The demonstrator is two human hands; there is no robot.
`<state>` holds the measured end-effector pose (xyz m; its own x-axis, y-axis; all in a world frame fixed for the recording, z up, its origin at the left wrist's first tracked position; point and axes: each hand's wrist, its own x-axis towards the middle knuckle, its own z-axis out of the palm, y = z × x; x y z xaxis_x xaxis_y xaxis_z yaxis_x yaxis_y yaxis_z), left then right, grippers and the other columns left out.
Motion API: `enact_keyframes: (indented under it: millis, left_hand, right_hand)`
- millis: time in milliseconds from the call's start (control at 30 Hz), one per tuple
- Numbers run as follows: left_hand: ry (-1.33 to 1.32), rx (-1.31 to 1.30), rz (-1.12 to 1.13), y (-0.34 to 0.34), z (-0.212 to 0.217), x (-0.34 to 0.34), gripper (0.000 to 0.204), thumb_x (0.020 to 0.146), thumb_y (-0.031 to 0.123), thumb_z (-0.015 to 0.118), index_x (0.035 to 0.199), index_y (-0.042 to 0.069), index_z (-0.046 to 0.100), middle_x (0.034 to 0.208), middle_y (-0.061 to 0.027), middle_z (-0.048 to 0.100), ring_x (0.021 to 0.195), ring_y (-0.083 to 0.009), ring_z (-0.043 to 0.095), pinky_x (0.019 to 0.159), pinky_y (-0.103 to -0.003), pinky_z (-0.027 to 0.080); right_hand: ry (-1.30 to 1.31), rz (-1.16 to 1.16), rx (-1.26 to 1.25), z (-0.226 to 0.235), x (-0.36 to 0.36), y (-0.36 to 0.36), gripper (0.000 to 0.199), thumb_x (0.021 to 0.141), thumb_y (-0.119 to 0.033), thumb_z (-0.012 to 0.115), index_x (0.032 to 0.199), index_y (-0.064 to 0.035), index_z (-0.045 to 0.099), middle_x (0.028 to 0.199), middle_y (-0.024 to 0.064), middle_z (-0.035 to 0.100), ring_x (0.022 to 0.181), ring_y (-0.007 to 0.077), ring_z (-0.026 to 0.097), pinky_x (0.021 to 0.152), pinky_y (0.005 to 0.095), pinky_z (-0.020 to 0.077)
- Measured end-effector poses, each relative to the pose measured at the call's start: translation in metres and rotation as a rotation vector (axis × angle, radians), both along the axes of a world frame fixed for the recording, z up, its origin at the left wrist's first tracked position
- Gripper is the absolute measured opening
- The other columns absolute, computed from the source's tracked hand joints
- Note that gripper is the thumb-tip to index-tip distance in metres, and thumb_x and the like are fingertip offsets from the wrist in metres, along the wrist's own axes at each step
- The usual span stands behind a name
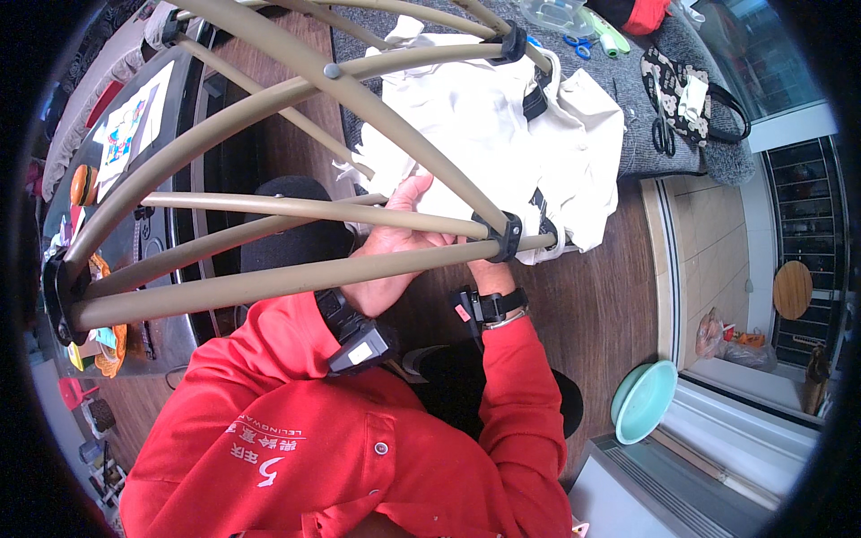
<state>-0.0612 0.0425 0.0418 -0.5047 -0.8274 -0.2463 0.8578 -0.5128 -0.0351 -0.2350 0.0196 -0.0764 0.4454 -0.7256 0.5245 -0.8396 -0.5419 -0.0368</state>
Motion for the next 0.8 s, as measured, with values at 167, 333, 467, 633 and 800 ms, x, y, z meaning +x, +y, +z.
enact_keyframes:
  millis: [167, 333, 467, 633, 800]
  left_hand:
    - [-0.009, 0.038, 0.003, -0.002, -0.001, -0.001, 0.035, 0.092, 0.037, 0.050, 0.102, 0.004, 0.047, 0.092, -0.0128, 0.056, 0.085, -0.0238, 0.055, 0.082, -0.035, 0.045]
    - [0.050, 0.026, -0.042, -0.002, -0.002, -0.002, 0.036, 0.091, 0.039, 0.051, 0.101, 0.004, 0.048, 0.089, -0.0117, 0.057, 0.082, -0.0241, 0.055, 0.079, -0.035, 0.045]
    - [0.056, 0.032, -0.025, -0.002, -0.004, -0.002, 0.037, 0.092, 0.039, 0.051, 0.103, 0.004, 0.048, 0.091, -0.0114, 0.057, 0.084, -0.0238, 0.055, 0.081, -0.035, 0.045]
    - [0.021, -0.020, 0.026, 0.000, -0.003, -0.002, 0.035, 0.093, 0.037, 0.050, 0.106, 0.004, 0.049, 0.096, -0.0107, 0.057, 0.087, -0.0226, 0.055, 0.084, -0.035, 0.044]
    - [-0.030, -0.020, 0.037, 0.001, -0.001, -0.001, 0.034, 0.093, 0.037, 0.048, 0.106, 0.005, 0.049, 0.097, -0.0100, 0.058, 0.088, -0.0216, 0.055, 0.084, -0.034, 0.043]
  right_hand:
    - [-0.024, -0.019, 0.021, 0.003, 0.002, 0.001, 0.023, 0.076, -0.008, 0.060, 0.058, -0.0139, 0.048, 0.054, 0.0019, 0.044, 0.052, 0.0186, 0.048, 0.052, 0.0356, 0.0383]
    - [-0.235, -0.030, -0.060, -0.003, 0.007, -0.004, 0.020, 0.074, -0.012, 0.060, 0.058, -0.0124, 0.047, 0.055, 0.0059, 0.047, 0.055, 0.0271, 0.052, 0.054, 0.0379, 0.0411]
    - [-0.152, -0.006, 0.049, -0.006, 0.001, -0.002, 0.024, 0.079, -0.010, 0.059, 0.059, -0.0123, 0.046, 0.058, 0.0022, 0.046, 0.056, 0.0183, 0.049, 0.054, 0.0352, 0.0389]
    - [-0.040, 0.004, 0.048, -0.003, -0.003, 0.000, 0.024, 0.080, -0.010, 0.058, 0.059, -0.0154, 0.047, 0.056, 0.0015, 0.043, 0.055, 0.0172, 0.049, 0.054, 0.0339, 0.0379]
    - [0.067, 0.009, -0.027, -0.005, -0.003, -0.001, 0.023, 0.078, -0.010, 0.059, 0.059, -0.0148, 0.047, 0.055, 0.0013, 0.042, 0.055, 0.0172, 0.049, 0.054, 0.0341, 0.0377]
